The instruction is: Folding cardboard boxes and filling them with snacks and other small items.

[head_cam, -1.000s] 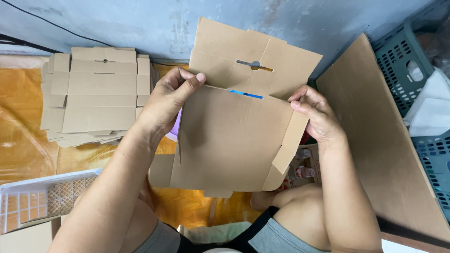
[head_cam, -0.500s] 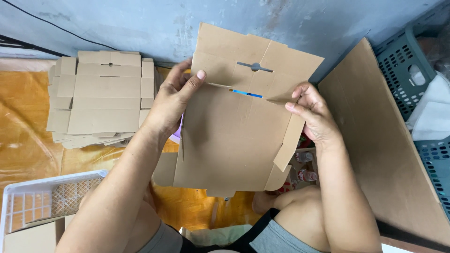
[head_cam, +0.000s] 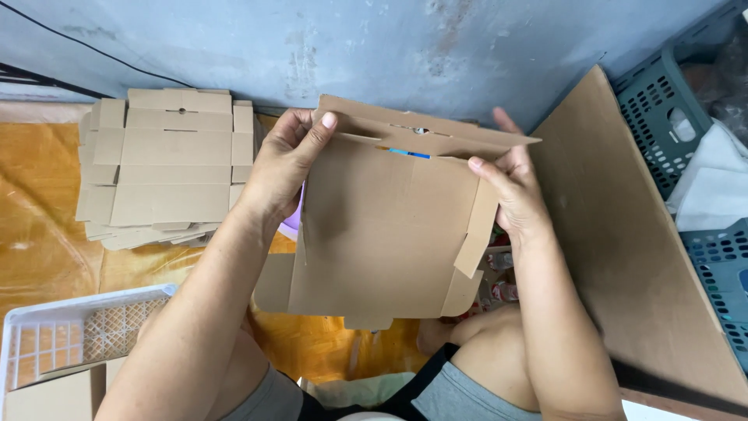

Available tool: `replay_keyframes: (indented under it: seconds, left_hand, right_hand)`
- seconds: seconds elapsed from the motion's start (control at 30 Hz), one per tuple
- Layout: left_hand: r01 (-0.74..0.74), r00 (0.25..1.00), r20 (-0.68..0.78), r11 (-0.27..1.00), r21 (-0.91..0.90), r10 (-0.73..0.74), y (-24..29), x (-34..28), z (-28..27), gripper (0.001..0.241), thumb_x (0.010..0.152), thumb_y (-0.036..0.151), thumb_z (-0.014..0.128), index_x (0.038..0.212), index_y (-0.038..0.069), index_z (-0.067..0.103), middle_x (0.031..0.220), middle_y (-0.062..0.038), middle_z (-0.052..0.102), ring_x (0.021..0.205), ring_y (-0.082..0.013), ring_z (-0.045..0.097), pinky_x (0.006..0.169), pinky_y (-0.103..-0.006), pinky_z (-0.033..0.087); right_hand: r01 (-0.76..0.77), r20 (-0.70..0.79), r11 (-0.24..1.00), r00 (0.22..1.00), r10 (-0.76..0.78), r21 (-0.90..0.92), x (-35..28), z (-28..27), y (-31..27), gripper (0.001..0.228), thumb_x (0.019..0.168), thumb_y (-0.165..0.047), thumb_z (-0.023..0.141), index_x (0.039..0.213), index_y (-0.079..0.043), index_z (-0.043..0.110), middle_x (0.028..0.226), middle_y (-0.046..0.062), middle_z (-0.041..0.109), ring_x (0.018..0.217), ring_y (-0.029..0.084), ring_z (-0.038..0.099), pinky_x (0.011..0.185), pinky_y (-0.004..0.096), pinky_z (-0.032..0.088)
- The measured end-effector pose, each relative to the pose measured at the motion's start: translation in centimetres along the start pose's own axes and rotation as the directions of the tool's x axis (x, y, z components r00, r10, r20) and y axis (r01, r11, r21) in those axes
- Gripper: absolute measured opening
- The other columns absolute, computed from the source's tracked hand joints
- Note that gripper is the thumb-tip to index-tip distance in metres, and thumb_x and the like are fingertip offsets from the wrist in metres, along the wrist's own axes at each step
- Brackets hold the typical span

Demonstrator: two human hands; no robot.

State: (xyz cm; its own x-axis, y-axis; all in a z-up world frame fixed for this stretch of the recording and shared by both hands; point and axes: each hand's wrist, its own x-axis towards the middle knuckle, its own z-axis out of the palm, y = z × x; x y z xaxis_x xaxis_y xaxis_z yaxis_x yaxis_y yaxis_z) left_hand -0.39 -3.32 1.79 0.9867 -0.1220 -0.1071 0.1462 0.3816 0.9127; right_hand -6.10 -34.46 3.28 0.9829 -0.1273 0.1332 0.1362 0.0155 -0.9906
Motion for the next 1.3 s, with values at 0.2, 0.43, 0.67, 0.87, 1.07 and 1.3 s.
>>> replay_keyframes:
  seconds: [0.2, 0.43, 0.67, 0.87, 1.07, 1.3]
  left_hand:
    - [0.000, 0.999, -0.042, 1.000, 0.027, 0.001, -1.6, 0.8, -1.4, 0.042, 0.093, 0.048, 0.076, 0.102, 0.009, 0.065, 0.083, -0.004, 0.063, 0.077, -0.0181, 0.073, 0.065, -0.0363, 0.067]
    - [0.045, 0.997, -0.068, 0.997, 0.069, -0.040, -1.7, 0.5, -0.9, 0.063, 0.093, 0.066, 0.064, 0.113, 0.006, 0.064, 0.096, -0.014, 0.070, 0.088, -0.0235, 0.073, 0.074, -0.0435, 0.066]
    - [0.220, 0.975, -0.074, 0.959, 0.176, -0.210, 3.3, -2.5, 1.5, 0.094, 0.080, 0.074, 0.060, 0.148, 0.010, 0.046, 0.141, -0.027, 0.049, 0.130, -0.0422, 0.055, 0.105, -0.0610, 0.049]
    - [0.215, 0.977, -0.020, 0.976, 0.046, -0.214, -1.6, 1.4, -1.2, 0.041, 0.081, 0.042, 0.067, 0.114, 0.019, 0.062, 0.101, -0.012, 0.054, 0.096, -0.0315, 0.060, 0.080, -0.0524, 0.059]
    - [0.195, 0.979, -0.073, 0.978, 0.069, -0.190, -2.1, 2.1, -1.6, 0.031, 0.081, 0.037, 0.063, 0.108, 0.020, 0.064, 0.091, -0.007, 0.057, 0.089, -0.0257, 0.063, 0.075, -0.0433, 0.060]
    - [0.211, 0.976, -0.099, 0.963, 0.170, -0.196, -0.6, 1.5, -1.6, 0.042, 0.084, 0.044, 0.062, 0.118, 0.019, 0.064, 0.102, -0.011, 0.057, 0.102, -0.0311, 0.063, 0.087, -0.0509, 0.056]
  right_hand:
    - [-0.084, -0.033, 0.990, 0.996, 0.081, -0.111, 1.9, -7.1, 10.5, 0.040, 0.093, -0.018, 0.080, 0.131, -0.014, 0.068, 0.107, 0.001, 0.074, 0.088, 0.009, 0.072, 0.081, 0.031, 0.063]
    - [-0.084, -0.056, 0.983, 0.996, 0.076, -0.166, 0.3, -1.3, 2.9, 0.024, 0.094, -0.022, 0.081, 0.115, -0.018, 0.071, 0.099, -0.002, 0.074, 0.085, 0.004, 0.067, 0.080, 0.025, 0.061]
    - [-0.092, -0.060, 0.968, 0.995, 0.080, -0.232, 1.6, -2.7, 3.0, 0.022, 0.095, -0.027, 0.081, 0.108, -0.016, 0.067, 0.089, -0.004, 0.068, 0.079, 0.004, 0.066, 0.076, 0.020, 0.057]
    - [-0.067, -0.059, 0.954, 0.997, 0.052, -0.291, 0.2, -0.4, 0.5, 0.021, 0.095, -0.019, 0.077, 0.113, -0.016, 0.067, 0.097, 0.001, 0.065, 0.091, 0.010, 0.061, 0.084, 0.024, 0.052]
    - [-0.049, -0.043, 0.948, 0.998, 0.037, -0.313, -0.4, 0.3, 0.2, 0.039, 0.089, -0.015, 0.077, 0.125, -0.017, 0.064, 0.110, 0.002, 0.064, 0.103, 0.013, 0.058, 0.093, 0.028, 0.049]
    - [0.003, 0.161, 0.984, 0.987, 0.026, -0.176, 0.1, -1.3, -0.2, 0.090, 0.078, -0.001, 0.076, 0.158, -0.017, 0.037, 0.151, 0.011, 0.050, 0.123, 0.016, 0.057, 0.109, 0.035, 0.044]
